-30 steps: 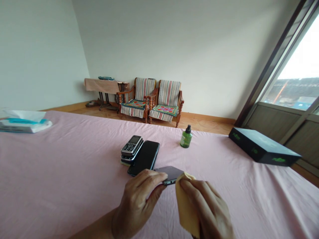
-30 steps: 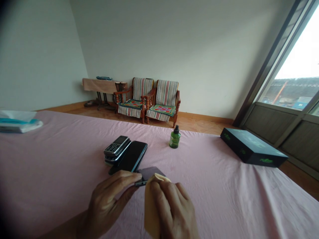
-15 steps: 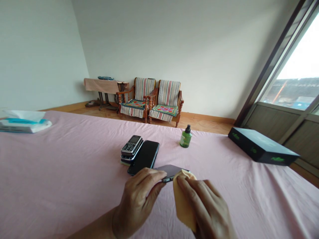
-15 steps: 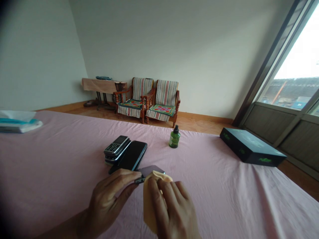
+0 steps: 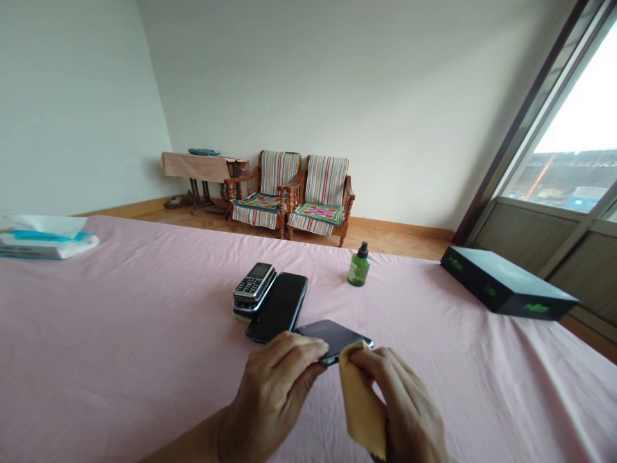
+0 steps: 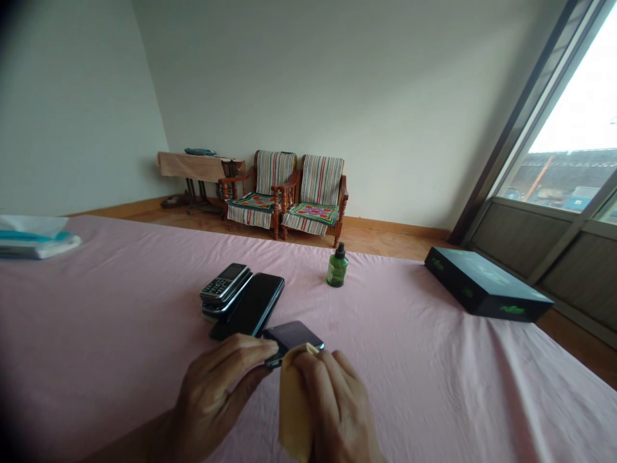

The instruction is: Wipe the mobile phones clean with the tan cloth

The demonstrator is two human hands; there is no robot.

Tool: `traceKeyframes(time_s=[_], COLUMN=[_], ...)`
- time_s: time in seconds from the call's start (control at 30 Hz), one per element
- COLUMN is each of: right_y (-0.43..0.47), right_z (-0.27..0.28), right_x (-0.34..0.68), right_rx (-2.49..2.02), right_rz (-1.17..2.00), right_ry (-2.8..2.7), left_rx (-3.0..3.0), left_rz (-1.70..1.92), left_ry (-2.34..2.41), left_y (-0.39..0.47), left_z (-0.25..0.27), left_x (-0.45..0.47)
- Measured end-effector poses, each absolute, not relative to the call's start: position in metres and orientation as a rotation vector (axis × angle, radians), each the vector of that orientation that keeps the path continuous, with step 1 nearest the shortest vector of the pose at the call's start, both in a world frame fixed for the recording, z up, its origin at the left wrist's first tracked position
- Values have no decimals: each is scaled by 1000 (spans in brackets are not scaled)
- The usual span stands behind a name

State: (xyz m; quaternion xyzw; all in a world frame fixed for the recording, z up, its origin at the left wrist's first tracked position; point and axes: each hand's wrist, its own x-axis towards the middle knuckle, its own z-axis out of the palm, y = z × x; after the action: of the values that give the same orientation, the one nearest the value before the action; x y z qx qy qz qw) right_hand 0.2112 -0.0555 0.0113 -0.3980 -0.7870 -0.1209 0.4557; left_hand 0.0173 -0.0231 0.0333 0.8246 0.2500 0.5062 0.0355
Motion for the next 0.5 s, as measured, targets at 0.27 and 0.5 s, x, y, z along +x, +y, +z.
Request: traceKeyframes(time_s=[0.27,0.5], right_y=[-55,-52], right_z=[36,35], right_x=[186,208], right_rx=[-740,-759], right_rz=[-582,-593], right_ry=[-1865,-1999], left_rx=[2555,2528], left_rz=[1525,1563], left_ry=[729,762], left_y=[-25,-24], left_z=[35,35], left_x=[18,18])
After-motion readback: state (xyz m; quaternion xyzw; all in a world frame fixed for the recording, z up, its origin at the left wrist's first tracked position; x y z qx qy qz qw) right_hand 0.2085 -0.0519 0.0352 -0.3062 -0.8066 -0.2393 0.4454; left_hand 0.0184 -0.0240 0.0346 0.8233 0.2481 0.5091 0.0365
